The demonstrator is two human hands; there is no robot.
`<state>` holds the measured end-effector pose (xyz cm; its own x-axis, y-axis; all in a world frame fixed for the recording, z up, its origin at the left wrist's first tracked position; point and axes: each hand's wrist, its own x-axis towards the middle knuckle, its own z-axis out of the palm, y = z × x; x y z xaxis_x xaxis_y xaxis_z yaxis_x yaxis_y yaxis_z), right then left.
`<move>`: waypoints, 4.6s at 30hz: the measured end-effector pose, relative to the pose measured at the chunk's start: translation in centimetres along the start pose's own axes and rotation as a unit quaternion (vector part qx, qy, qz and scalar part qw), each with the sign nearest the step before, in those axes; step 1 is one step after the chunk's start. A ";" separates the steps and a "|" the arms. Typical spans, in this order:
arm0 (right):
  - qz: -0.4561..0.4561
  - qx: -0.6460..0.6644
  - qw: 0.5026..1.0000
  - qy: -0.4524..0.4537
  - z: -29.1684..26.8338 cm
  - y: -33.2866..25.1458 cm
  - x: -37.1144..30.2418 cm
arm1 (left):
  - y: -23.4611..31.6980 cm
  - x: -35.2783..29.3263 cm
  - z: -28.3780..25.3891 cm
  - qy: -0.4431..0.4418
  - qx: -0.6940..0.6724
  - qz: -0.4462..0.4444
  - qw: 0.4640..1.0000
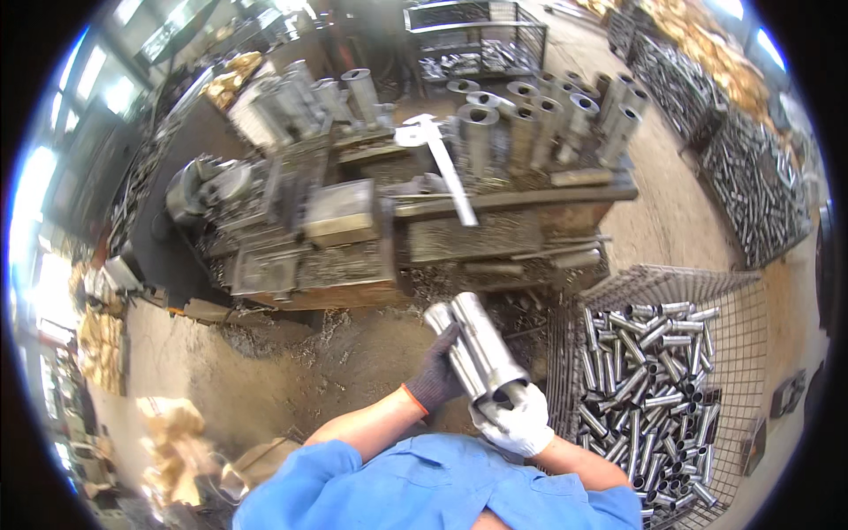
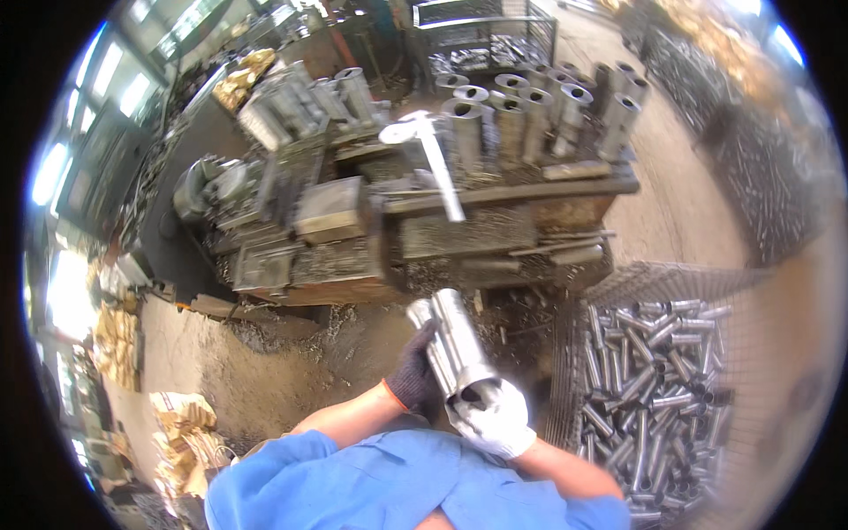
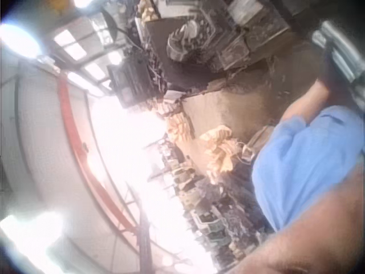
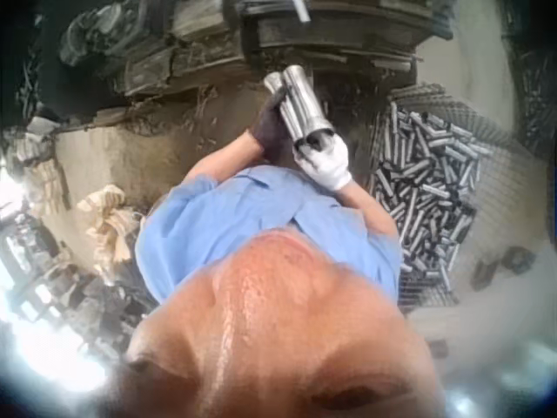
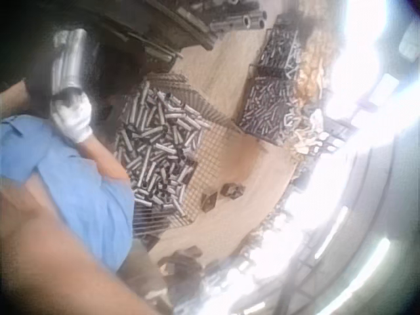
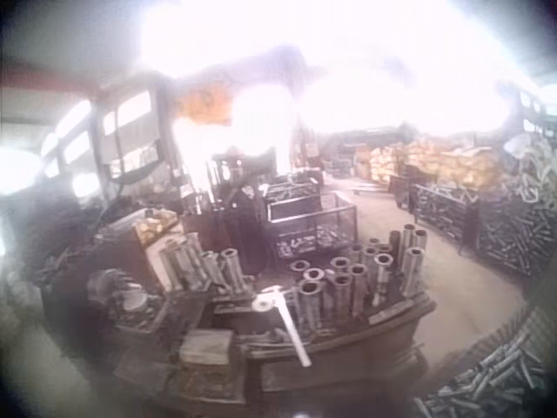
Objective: The person repeatedly loads hollow metal cylinders into a lathe chuck, operates the machine, removes the finished parts, and places them into a wire basket. The cycle of loading, machining, and unloading is repeated throughout the clip.
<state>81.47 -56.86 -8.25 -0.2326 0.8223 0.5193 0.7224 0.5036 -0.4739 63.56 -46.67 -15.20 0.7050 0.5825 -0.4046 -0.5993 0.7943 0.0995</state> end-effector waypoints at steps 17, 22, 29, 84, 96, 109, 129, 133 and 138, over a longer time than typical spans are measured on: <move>0.214 0.251 0.925 -0.190 26.4 -13.7 31.3 | 36.1 -24.4 -2.0 0.222 0.406 0.501 0.732; 0.191 0.242 0.942 -0.133 32.1 -12.6 34.8 | 47.0 -21.0 -5.7 0.176 0.535 0.541 0.624; 0.213 0.172 0.927 -0.256 28.5 -12.7 37.6 | 50.3 -19.3 -8.5 0.210 0.599 0.421 0.648; -0.070 -0.274 0.847 -0.451 36.7 -6.1 72.0 | 76.8 -22.8 -2.7 0.351 0.784 0.511 -0.008; 0.303 0.417 0.776 -0.363 30.7 -27.9 50.6 | 55.9 -31.3 -4.3 -0.102 0.404 0.366 0.832; 0.411 0.252 0.745 -0.461 43.2 -20.9 35.1 | 48.6 -28.0 -15.1 0.185 0.103 0.307 0.928; 0.345 0.110 0.921 0.145 24.5 -4.3 41.6 | 52.2 -30.0 -15.2 0.087 0.079 0.221 0.968; 0.370 -0.182 0.911 0.021 21.4 -13.1 40.8 | 52.3 -30.8 -15.0 0.092 0.080 0.208 0.970; 0.126 -0.081 0.989 0.004 27.3 -28.8 39.3 | 52.9 -31.7 -14.7 0.114 0.080 0.248 0.959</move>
<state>33.76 -31.86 6.41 -0.0269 0.9142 0.4043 0.8514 0.2329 -0.4700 3.93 -25.61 -10.50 0.2362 0.8566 -0.4586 -0.7606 0.4568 0.4614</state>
